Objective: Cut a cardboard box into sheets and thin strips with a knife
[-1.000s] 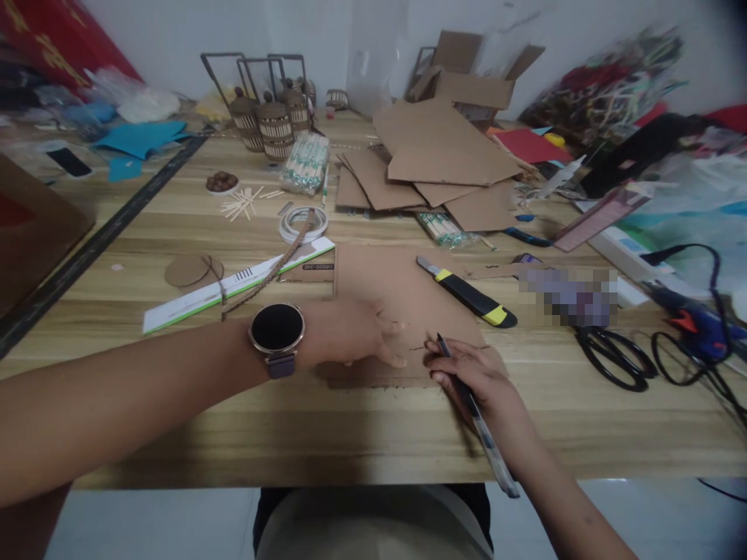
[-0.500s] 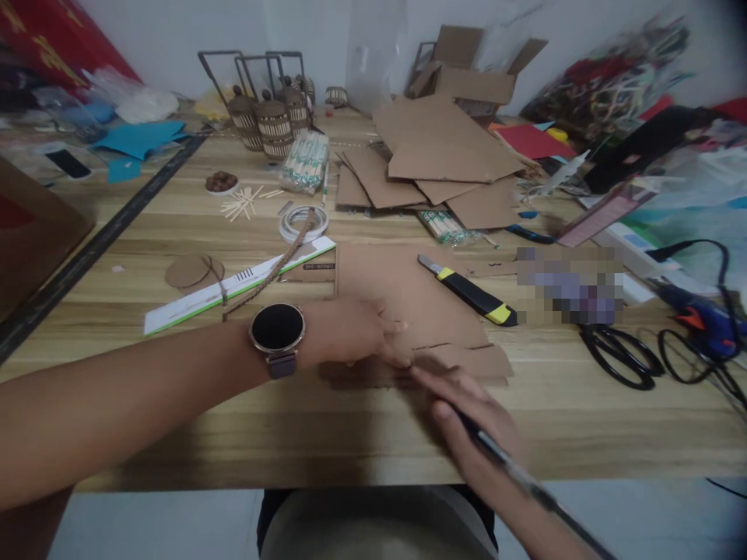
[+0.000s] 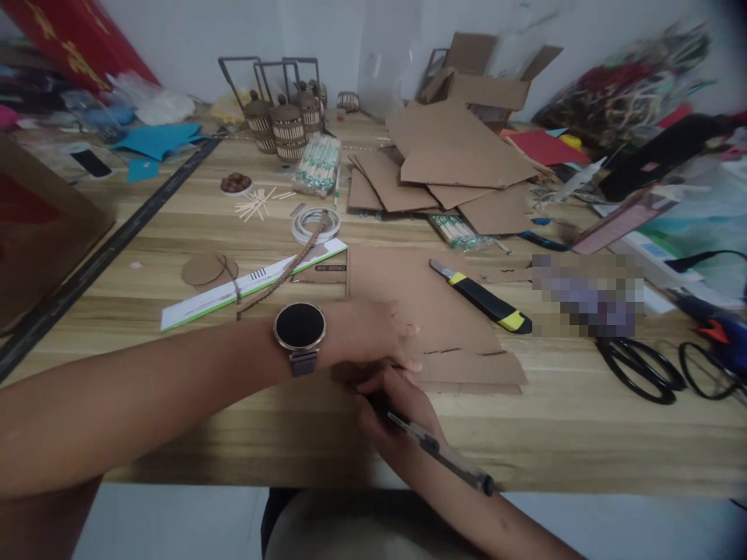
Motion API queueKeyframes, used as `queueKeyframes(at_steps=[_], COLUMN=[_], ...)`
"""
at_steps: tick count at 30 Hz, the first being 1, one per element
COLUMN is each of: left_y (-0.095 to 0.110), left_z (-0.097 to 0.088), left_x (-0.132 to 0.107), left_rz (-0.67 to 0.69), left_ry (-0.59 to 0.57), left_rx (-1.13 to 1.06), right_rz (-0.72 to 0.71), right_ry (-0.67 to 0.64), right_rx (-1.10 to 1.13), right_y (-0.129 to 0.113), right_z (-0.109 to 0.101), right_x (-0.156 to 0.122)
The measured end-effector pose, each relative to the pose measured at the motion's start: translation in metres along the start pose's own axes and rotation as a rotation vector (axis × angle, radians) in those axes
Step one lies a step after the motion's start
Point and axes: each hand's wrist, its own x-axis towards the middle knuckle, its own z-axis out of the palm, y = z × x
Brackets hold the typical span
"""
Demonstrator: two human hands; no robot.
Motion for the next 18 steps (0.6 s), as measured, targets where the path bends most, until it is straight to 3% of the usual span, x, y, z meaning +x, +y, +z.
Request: queueKeyframes(at_steps=[7, 13, 16, 18], left_y=[0.0, 0.0, -0.001, -0.001], left_z=[-0.001, 0.0, 0.001, 0.0], left_x=[0.001, 0.001, 0.001, 0.001], left_rz=[0.001, -0.028, -0.032, -0.032], left_ry=[-0.086, -0.084, -0.092, -0.113], left_rx=[0.063, 0.034, 0.015, 0.03], right_rz=[-0.059, -0.046, -0.005, 0.05], right_ry=[-0.023, -0.026, -0.006, 0.024], right_rx=[-0.088, -0.121, -0.141, -0.159], right_y=[0.001, -0.002, 0.0, 0.006], right_z=[0.004, 0.005, -0.003, -0.018], right_x=[0.002, 0.004, 0.002, -0.002])
